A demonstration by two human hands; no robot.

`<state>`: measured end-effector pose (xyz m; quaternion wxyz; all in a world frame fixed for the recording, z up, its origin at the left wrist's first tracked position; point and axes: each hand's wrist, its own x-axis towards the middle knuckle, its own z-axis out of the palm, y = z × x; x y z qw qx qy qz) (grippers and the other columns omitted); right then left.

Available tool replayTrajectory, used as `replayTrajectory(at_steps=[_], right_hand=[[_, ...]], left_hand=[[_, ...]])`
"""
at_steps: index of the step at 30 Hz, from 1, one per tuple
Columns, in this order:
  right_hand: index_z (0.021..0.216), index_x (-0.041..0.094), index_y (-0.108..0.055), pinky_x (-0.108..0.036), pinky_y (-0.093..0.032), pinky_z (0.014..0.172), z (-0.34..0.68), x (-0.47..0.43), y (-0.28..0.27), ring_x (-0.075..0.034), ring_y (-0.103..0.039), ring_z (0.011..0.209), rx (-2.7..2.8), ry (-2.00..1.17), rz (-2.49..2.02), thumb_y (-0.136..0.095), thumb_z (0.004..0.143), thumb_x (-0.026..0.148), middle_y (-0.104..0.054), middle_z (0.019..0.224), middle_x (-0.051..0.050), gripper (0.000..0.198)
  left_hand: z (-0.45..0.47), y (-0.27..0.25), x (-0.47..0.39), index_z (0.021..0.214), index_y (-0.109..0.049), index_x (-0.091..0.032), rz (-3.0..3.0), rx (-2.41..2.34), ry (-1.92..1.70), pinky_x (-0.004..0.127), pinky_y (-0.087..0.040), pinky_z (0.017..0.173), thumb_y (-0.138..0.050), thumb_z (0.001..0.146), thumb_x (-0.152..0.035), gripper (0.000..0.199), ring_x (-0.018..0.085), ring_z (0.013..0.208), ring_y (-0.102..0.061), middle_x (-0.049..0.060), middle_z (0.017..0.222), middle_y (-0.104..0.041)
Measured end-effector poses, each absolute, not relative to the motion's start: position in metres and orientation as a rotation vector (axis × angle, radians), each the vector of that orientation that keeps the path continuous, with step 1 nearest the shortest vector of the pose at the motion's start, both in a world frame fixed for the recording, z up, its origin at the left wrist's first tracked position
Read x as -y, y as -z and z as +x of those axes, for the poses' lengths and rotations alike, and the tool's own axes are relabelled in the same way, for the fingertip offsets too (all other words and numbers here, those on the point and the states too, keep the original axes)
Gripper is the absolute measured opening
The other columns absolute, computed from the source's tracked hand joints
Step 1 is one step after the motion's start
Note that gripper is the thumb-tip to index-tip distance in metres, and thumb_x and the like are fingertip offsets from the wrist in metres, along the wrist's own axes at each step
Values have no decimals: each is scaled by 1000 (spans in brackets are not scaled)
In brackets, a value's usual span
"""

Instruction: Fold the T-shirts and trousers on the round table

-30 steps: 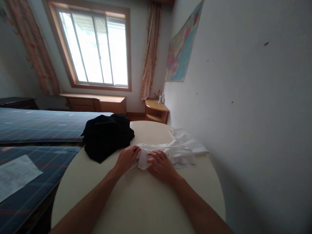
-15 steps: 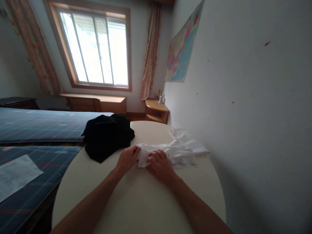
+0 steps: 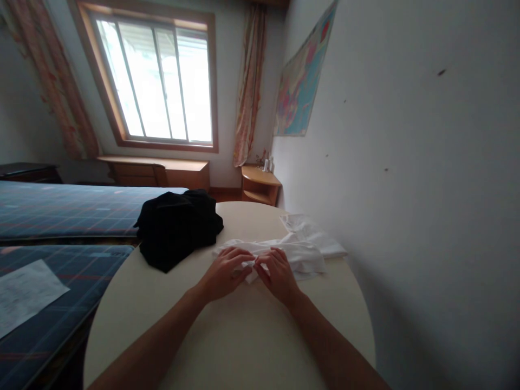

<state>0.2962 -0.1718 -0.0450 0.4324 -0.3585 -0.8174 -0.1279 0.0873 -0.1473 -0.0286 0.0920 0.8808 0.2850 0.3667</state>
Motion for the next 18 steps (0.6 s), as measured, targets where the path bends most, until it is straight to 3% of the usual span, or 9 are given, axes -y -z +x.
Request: replayTrajectory(at_steps=[4, 9, 13, 18], right_hand=[[93, 23, -56, -40, -40, 101, 297, 172, 46, -16, -63, 87, 2031, 322, -897, -53, 97, 22, -68, 85, -1, 5], [95, 22, -57, -39, -42, 97, 304, 167, 45, -18, -63, 87, 2043, 299, -950, -54, 96, 24, -69, 88, -3, 4], [91, 21, -61, -35, -44, 86, 336, 160, 42, -20, -62, 82, 1994, 288, -1143, -54, 93, 24, -68, 83, -4, 8], [88, 19, -63, -32, -44, 76, 401, 159, 35, -20, -62, 77, 1735, 278, -1604, -51, 89, 32, -68, 79, -5, 17]], left_hand=[[97, 32, 154, 102, -69, -24, 2584, -870, -1075, 36, -44, 93, -54, 96, -33, 18, 21, 95, -63, 5, 95, -73], [88, 36, 140, 92, -68, -22, 2421, -1113, -1225, 31, -47, 83, -53, 94, -35, 21, 19, 86, -63, 4, 87, -70], [69, 36, 119, 90, -69, -19, 2072, -1376, -1340, 26, -46, 66, -55, 88, -45, 30, 16, 68, -60, 2, 76, -67], [45, 41, 94, 87, -71, -14, 1627, -1403, -1426, 25, -44, 58, -63, 74, -58, 47, 17, 64, -59, 4, 74, -69]])
